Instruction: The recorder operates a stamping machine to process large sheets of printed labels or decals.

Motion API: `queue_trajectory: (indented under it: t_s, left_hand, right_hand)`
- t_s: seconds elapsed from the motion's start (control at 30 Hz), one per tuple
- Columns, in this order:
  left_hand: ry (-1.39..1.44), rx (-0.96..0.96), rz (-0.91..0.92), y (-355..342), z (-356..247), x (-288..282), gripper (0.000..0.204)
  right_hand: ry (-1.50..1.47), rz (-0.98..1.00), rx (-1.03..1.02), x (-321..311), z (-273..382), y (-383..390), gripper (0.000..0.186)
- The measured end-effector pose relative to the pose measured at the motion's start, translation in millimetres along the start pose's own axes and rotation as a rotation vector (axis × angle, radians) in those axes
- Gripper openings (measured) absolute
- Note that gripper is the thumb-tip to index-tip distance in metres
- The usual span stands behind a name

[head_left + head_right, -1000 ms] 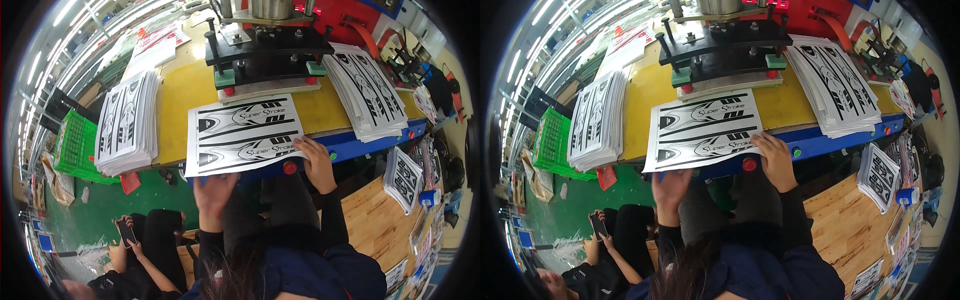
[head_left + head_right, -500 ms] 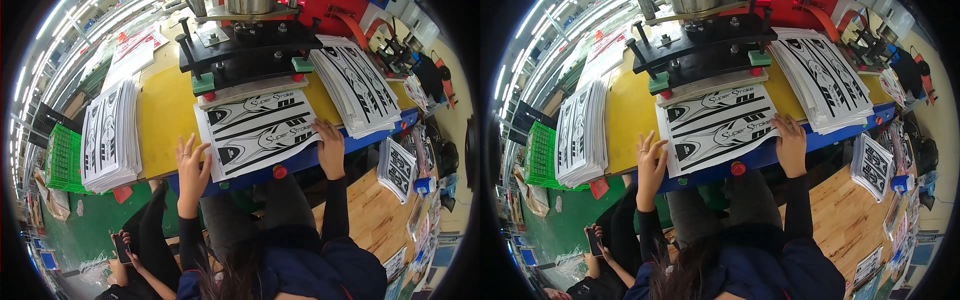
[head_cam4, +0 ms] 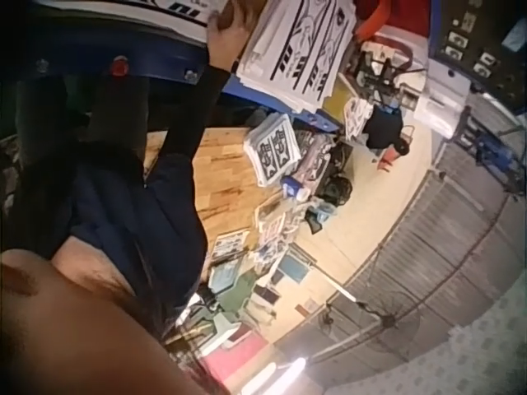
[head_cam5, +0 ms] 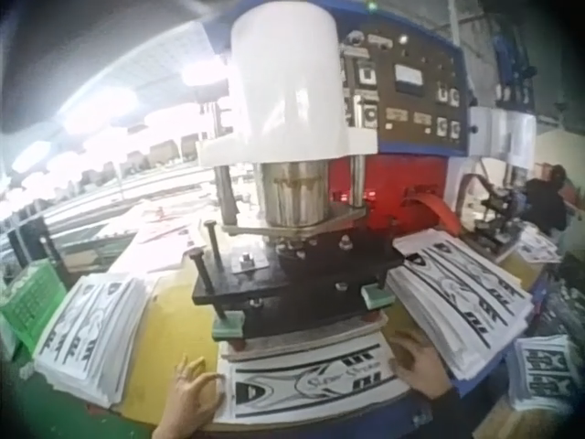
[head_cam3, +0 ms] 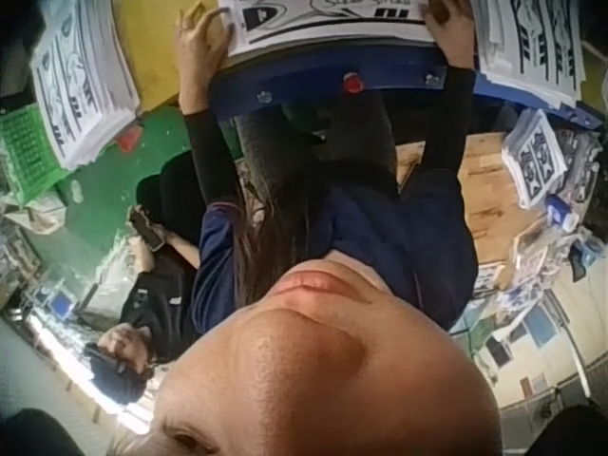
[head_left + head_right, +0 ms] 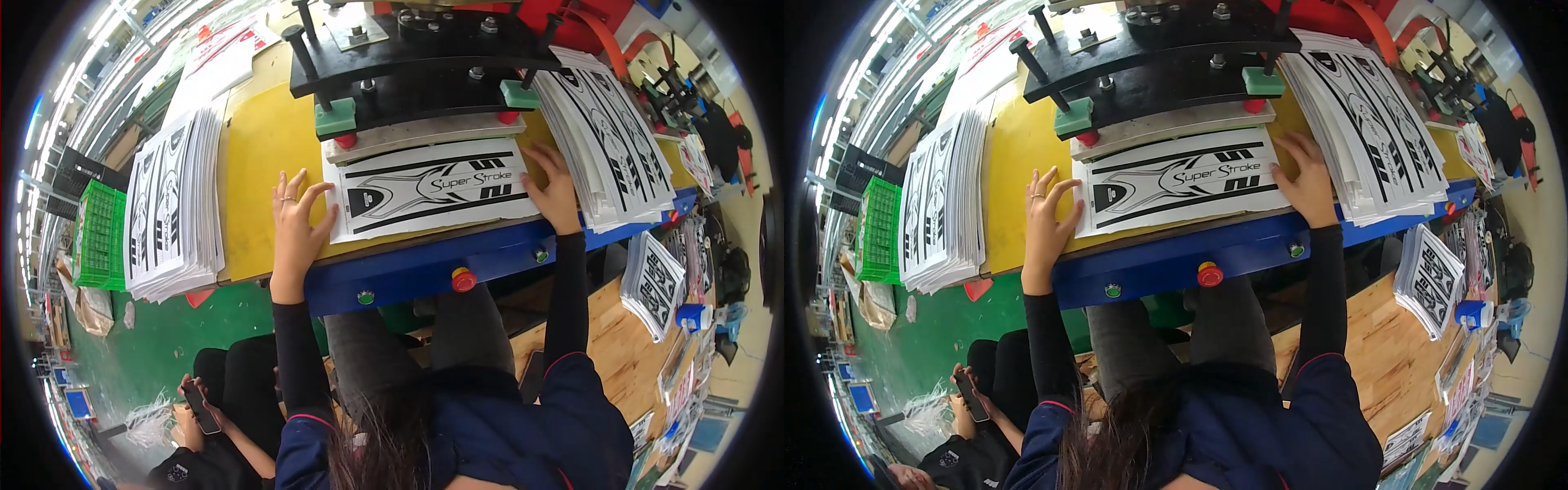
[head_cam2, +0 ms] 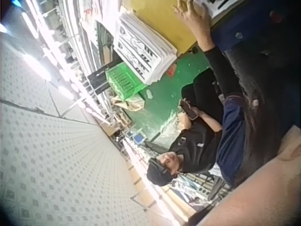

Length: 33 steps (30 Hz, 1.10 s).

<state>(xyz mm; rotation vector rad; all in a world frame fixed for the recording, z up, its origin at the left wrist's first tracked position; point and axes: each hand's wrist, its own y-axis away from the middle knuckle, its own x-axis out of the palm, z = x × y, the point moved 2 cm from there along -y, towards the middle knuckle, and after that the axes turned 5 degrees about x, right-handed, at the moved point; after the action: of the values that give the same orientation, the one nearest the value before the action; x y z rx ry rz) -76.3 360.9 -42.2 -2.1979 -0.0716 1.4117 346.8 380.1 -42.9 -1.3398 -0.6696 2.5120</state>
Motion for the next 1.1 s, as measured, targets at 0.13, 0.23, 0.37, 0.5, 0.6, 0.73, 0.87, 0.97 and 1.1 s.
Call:
queue_trajectory:
  t_s: [0.13, 0.23, 0.37, 0.5, 0.6, 0.73, 0.87, 0.97, 1.1]
  left_hand:
    - [0.000, -0.022, -0.003, 1.7, -1.3, -0.2, 0.029]
    - [-0.004, -0.025, 0.000, 2.4, -1.0, -1.9, 0.028]
    - [0.048, -0.011, -0.004, 2.7, 2.1, 1.0, 0.027]
    - [0.091, -0.024, -0.010, 1.7, 0.9, 0.5, 0.027]
    - [0.066, -0.021, -0.012, 2.6, 1.6, -0.4, 0.028]
    - [0.086, -0.021, -0.028, 4.3, 5.1, 2.3, 0.028]
    - [0.088, -0.021, -0.029, 3.8, 4.2, 0.3, 0.028]
    - [0.081, -0.022, -0.030, 3.9, 3.9, -0.1, 0.028]
    - [0.075, -0.020, -0.035, 4.4, 4.9, 1.6, 0.029]
  right_hand:
    - [-0.022, 0.041, -0.026, 3.3, -4.9, 2.0, 0.037]
    - [-0.035, 0.055, -0.015, 2.7, -2.6, 0.2, 0.036]
    - [-0.033, 0.070, -0.027, 1.2, -5.7, -0.3, 0.041]
    - [-0.021, 0.064, -0.014, 2.1, -0.6, -0.1, 0.043]
    - [0.015, 0.085, -0.026, 2.8, -3.0, 0.7, 0.044]
    - [0.022, 0.102, -0.029, 2.0, -2.5, 1.8, 0.045]
    - [0.040, 0.083, -0.038, 3.3, -2.5, 1.4, 0.046]
    - [0.043, 0.080, -0.046, 2.0, -1.0, 0.7, 0.046]
    - [0.041, 0.084, -0.039, 3.0, -1.0, 1.2, 0.046]
